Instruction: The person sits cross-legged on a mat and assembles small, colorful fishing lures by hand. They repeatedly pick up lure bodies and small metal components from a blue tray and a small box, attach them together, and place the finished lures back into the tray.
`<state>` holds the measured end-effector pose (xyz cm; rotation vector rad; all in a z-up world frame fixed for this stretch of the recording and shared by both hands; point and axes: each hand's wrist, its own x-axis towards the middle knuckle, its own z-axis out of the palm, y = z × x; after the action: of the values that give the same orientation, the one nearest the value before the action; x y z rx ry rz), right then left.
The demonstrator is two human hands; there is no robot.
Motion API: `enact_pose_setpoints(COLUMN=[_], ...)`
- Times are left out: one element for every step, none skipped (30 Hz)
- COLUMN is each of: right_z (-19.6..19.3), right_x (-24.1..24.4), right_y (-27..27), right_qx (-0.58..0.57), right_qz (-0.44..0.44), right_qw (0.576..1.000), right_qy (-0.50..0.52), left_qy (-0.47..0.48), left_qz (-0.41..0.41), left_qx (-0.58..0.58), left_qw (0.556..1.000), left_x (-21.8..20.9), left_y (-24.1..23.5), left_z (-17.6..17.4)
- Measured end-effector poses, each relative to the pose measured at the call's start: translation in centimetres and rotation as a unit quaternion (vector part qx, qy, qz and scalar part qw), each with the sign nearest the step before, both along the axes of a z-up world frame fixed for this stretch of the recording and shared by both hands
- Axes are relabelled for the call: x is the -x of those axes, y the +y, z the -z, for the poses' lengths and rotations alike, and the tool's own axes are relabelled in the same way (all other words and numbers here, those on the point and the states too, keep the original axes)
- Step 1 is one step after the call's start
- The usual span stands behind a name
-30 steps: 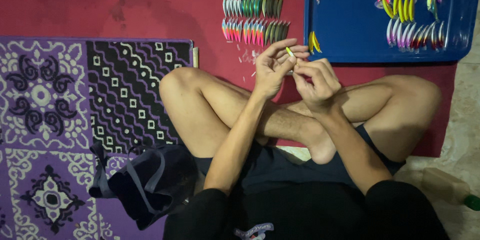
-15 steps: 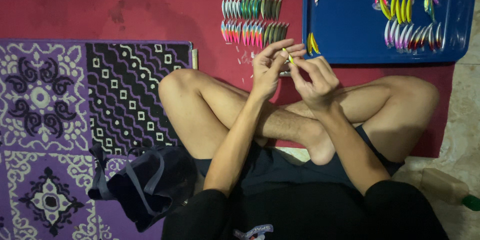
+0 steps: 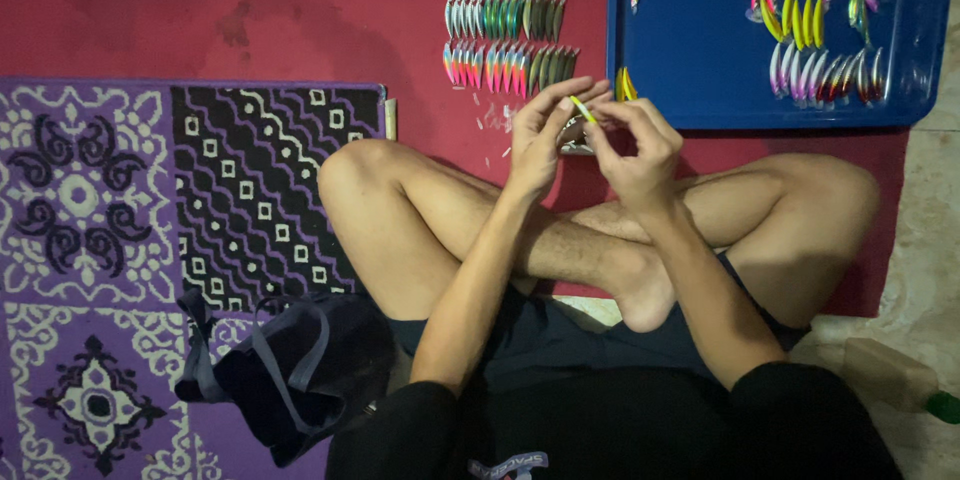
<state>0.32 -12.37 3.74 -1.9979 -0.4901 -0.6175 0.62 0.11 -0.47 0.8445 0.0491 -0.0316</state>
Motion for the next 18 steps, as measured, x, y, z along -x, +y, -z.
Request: enact_pose_setpoints(right_z=[-0.3,-0.5,-0.8,-0.3,0.0,0.4,1.1,1.9,2.6,2.1,1.6,1.1,1.6,2.1,2.6,2.0,1.4,0.9], right_x=[0.1,0.1,0.2,0.3,0.3,0.2,0.0,-0.2,-0.5,-0.7,-0.9,-1.0,-1.5,-2.1,-2.8,-4.5,-6.3,-7.9], right_y=[0.1,0.2,0.3,0.2,0.2,0.2,-0.1,-0.3,-0.6,-0.4,-0.1,0.4,0.4,0.5,0.6,1.0,1.4,2.0], right_qx=[0.001,-0.008,-0.017,-0.017,-0.064,-0.11,-0.109,-0.126,-0.142,-0.14,-0.131,-0.123,-0.121,-0.139,-0.155,-0.154,-0.128,-0.103], right_qz=[-0.001,0.004,0.009,0.007,-0.024,-0.056,-0.058,-0.056,-0.053,-0.055,-0.063,-0.072,-0.074,-0.088,-0.102,-0.102,-0.103,-0.106], right_qw=[1.0,1.0,0.999,0.999,0.993,0.982,0.982,0.971,0.957,0.957,0.953,0.947,0.946,0.927,0.906,0.905,0.911,0.916], right_qy=[0.001,0.021,0.04,0.041,0.092,0.141,0.141,0.194,0.246,0.247,0.267,0.288,0.291,0.337,0.381,0.382,0.377,0.372], left_qy=[0.001,-0.014,-0.028,-0.027,-0.028,-0.03,-0.03,-0.024,-0.019,-0.018,-0.021,-0.021,-0.019,-0.01,-0.001,0.0,0.035,0.07], left_qz=[-0.001,-0.007,-0.014,-0.015,-0.014,-0.014,-0.016,-0.009,-0.003,-0.005,-0.005,-0.007,-0.01,-0.033,-0.056,-0.058,-0.103,-0.149], left_qx=[0.001,-0.02,-0.042,-0.041,-0.049,-0.057,-0.057,-0.038,-0.02,-0.018,-0.037,-0.058,-0.057,-0.068,-0.079,-0.078,-0.055,-0.032], left_qw=[1.0,1.0,0.999,0.999,0.998,0.998,0.998,0.999,1.0,1.0,0.999,0.998,0.998,0.997,0.995,0.995,0.993,0.986], left_x=[-0.1,-0.1,-0.1,-0.1,-0.1,-0.2,-0.2,-0.2,-0.2,-0.4,-0.6,-0.7,-0.7,-0.9,-1.1,-1.5,-1.9,-2.2], left_y=[-0.1,-0.1,-0.1,0.0,0.1,0.3,0.6,0.9,1.2,1.3,1.5,1.8,1.9,2.0,2.2,2.1,2.1,2.2], left_z=[0.0,-0.1,-0.1,0.0,0.1,0.2,-0.1,-0.4,-0.7,-0.5,-0.3,-0.1,-0.5,-0.8,-1.2,-0.5,0.3,1.0])
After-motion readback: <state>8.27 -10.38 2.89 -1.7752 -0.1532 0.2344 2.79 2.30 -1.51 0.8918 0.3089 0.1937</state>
